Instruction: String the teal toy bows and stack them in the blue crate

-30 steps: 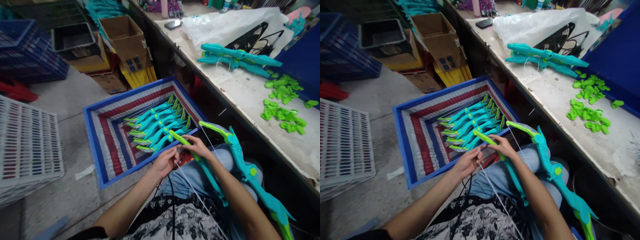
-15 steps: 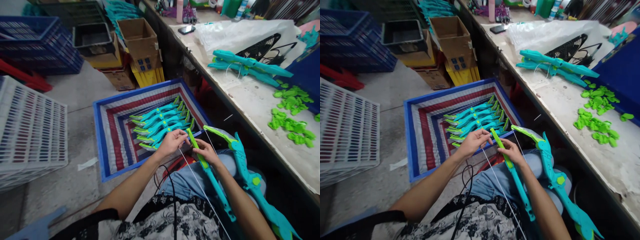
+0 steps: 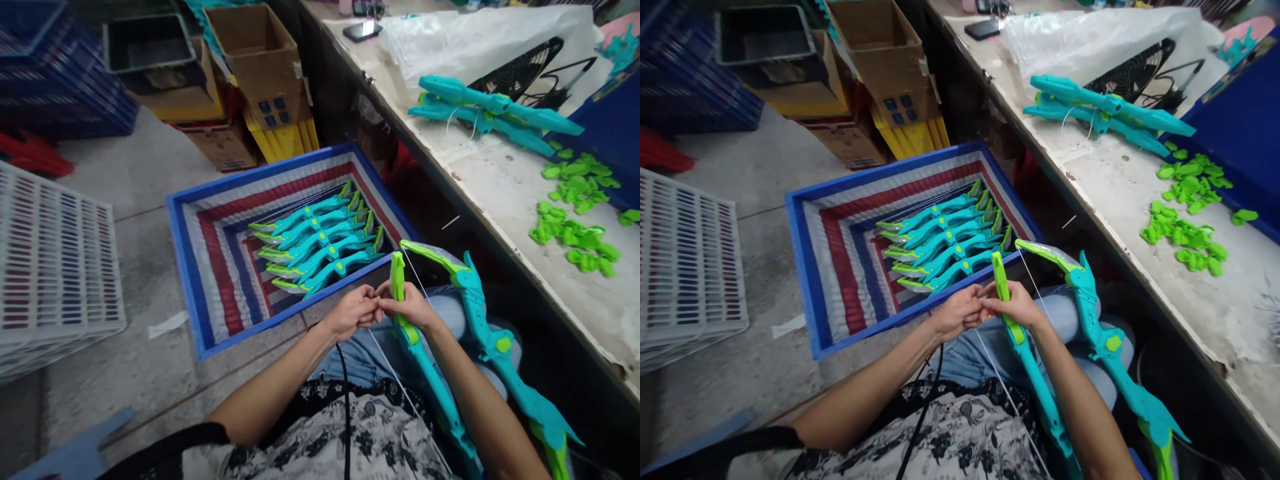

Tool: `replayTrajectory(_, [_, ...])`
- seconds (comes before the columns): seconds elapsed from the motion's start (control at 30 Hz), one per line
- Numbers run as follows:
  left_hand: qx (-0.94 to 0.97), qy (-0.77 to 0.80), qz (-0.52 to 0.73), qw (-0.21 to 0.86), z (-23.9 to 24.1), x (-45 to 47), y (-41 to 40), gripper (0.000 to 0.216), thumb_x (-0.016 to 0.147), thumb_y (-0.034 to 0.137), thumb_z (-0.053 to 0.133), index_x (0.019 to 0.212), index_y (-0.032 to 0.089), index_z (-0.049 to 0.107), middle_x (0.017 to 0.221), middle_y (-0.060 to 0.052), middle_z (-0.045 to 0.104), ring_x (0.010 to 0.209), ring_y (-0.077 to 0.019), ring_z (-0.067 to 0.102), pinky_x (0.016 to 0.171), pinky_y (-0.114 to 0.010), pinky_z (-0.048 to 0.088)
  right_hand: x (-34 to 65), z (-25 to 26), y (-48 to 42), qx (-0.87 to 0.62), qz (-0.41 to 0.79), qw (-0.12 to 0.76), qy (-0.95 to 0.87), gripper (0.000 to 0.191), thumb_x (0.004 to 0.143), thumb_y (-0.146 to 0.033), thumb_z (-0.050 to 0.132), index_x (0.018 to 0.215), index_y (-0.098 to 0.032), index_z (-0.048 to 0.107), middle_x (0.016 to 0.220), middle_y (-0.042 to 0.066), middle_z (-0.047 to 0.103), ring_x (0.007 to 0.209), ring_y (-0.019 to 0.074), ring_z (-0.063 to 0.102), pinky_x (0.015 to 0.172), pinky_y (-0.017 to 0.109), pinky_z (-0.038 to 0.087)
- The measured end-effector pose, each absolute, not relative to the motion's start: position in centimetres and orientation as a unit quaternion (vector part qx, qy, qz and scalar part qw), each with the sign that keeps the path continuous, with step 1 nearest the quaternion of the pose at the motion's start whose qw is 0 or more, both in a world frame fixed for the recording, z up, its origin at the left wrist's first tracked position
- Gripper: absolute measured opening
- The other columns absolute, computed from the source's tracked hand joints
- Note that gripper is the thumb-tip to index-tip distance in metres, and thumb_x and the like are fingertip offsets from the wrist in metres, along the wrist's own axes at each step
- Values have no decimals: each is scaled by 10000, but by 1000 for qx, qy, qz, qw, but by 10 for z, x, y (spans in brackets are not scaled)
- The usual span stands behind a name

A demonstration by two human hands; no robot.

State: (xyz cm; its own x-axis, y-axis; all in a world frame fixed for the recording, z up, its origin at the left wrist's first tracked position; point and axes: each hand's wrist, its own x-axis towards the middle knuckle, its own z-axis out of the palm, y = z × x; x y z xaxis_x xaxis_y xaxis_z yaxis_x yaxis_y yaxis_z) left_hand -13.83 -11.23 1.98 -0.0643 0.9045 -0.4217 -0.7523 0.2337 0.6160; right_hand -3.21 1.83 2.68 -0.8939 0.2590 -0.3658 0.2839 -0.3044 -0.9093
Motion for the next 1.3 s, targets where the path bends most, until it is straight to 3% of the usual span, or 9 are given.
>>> replayTrajectory(0.5, [114, 307, 589, 739, 19, -146, -110, 383, 735, 373, 738, 780, 190, 405, 514, 21, 586, 338, -12, 221, 374, -139, 149, -34, 38, 17, 222, -762, 28, 608, 380, 633, -475, 768, 700, -164, 560, 482, -27, 574, 409, 104, 523, 416, 216, 411])
replayTrajectory(0.6, [61, 311, 600, 734, 19, -142, -110, 369, 705, 365, 770, 813, 169, 477, 547, 7, 602, 362, -36, 355, 383, -148, 272, -34, 39, 17, 238, -736, 14, 634, 340, 650, -437, 752, 668, -172, 539, 468, -34, 555, 401, 97, 506, 409, 210, 398])
replayTrajectory(0.7, [-27, 315, 606, 730, 18, -131, -114, 363, 657, 344, 812, 811, 145, 550, 609, 0, 612, 503, -92, 537, 591, -275, 514, -33, 41, 19, 275, -703, -20, 656, 273, 674, -378, 710, 653, -184, 518, 473, -41, 548, 404, 93, 496, 412, 209, 395])
replayTrajectory(0.77, [-74, 319, 598, 732, 18, -121, -118, 336, 637, 300, 828, 783, 141, 571, 626, 5, 604, 553, -97, 558, 715, -349, 541, -32, 42, 21, 292, -688, -29, 664, 235, 677, -347, 684, 649, -190, 511, 462, -51, 534, 392, 89, 479, 404, 208, 382])
replayTrajectory(0.83, [-101, 328, 595, 727, 18, -114, -120, 329, 617, 278, 838, 769, 144, 578, 597, 24, 569, 518, -73, 511, 630, -281, 519, -31, 42, 22, 292, -680, -20, 672, 220, 676, -328, 676, 642, -190, 509, 460, -54, 527, 389, 85, 467, 405, 207, 373])
replayTrajectory(0.9, [-95, 361, 608, 700, 20, -114, -120, 341, 596, 297, 843, 754, 145, 582, 561, 41, 526, 452, -41, 416, 456, -166, 372, -30, 39, 23, 285, -682, -15, 674, 231, 682, -339, 685, 649, -182, 519, 481, -50, 534, 402, 79, 463, 414, 205, 368])
replayTrajectory(1.0, [-12, 476, 647, 596, 31, -132, -115, 308, 630, 358, 800, 720, 140, 602, 530, 49, 503, 401, -19, 290, 386, -161, 169, -27, 27, 24, 273, -721, -37, 636, 317, 669, -419, 730, 776, -175, 559, 515, -66, 521, 411, 69, 447, 410, 197, 351])
replayTrajectory(1.17, [243, 621, 598, 444, 68, -170, -97, 139, 728, 275, 674, 690, 142, 662, 583, 14, 577, 529, -84, 476, 512, -204, 365, -23, 4, 26, 189, -837, -86, 507, 512, 719, -667, 610, 864, -180, 546, 508, -70, 460, 381, 79, 400, 355, 212, 301])
replayTrajectory(1.3, [347, 632, 557, 411, 86, -178, -83, 144, 776, 248, 592, 724, 138, 670, 654, -6, 633, 618, -124, 558, 585, -226, 426, -23, -1, 27, 174, -847, -85, 495, 487, 761, -657, 578, 845, -177, 563, 509, -56, 453, 382, 84, 396, 359, 219, 279])
